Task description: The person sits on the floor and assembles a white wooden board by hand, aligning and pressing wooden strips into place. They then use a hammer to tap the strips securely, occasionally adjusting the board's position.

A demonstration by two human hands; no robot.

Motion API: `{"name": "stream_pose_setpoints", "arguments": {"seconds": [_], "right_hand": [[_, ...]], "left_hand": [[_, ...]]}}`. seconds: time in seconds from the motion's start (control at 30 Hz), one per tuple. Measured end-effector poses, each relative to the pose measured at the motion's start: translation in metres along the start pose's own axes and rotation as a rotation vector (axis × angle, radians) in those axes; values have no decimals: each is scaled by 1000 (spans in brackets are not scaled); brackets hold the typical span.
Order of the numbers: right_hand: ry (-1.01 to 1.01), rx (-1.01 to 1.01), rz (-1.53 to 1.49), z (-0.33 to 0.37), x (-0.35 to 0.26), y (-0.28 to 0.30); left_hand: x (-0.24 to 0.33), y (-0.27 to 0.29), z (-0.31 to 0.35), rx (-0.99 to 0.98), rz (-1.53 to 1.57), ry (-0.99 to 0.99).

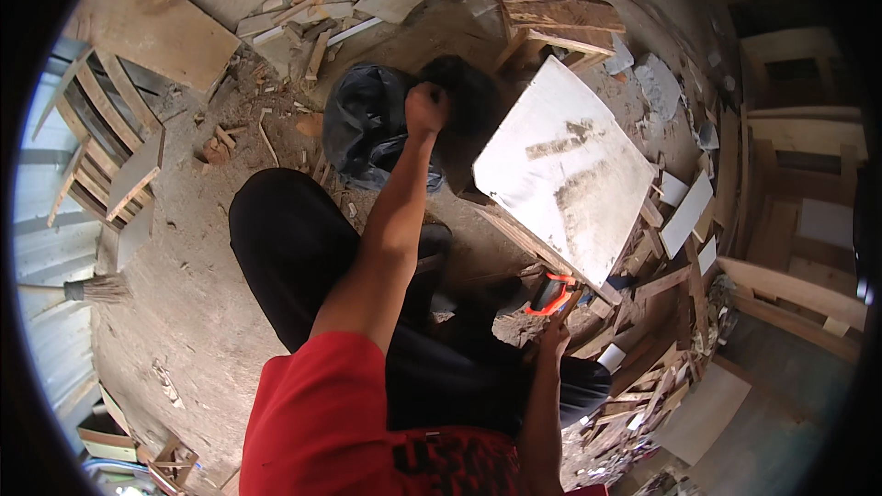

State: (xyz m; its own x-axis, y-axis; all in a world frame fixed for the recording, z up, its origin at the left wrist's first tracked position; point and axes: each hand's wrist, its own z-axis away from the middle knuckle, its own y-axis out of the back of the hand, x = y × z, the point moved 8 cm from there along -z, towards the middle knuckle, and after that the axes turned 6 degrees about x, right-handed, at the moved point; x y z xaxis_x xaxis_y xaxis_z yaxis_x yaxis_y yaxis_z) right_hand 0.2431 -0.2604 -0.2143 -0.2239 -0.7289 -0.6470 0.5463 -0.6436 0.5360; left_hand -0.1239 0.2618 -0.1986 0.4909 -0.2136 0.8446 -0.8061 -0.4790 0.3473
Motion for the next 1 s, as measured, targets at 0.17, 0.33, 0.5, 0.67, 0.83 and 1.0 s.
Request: {"name": "stream_pose_setpoints", "arguments": {"seconds": [0.17,0.33,0.5,0.67,0.83,1.0], "right_hand": [[-81,85,-306,-21,9,7],[-245,-103,-739,-41,17,2],[-225,-64,-837,-16,12,19],[-99,-10,-816,22,-37,35],[96,209,-821,62,-66,66],[213,234,-828,87,-105,74]], "left_hand": [[20,44,-34,167,217,184],[75,63,-77,-77,485,322],[222,87,-15,-462,630,165],[267,96,87,-751,407,55],[250,94,98,-705,227,-163],[245,96,99,-628,267,-342]]}}
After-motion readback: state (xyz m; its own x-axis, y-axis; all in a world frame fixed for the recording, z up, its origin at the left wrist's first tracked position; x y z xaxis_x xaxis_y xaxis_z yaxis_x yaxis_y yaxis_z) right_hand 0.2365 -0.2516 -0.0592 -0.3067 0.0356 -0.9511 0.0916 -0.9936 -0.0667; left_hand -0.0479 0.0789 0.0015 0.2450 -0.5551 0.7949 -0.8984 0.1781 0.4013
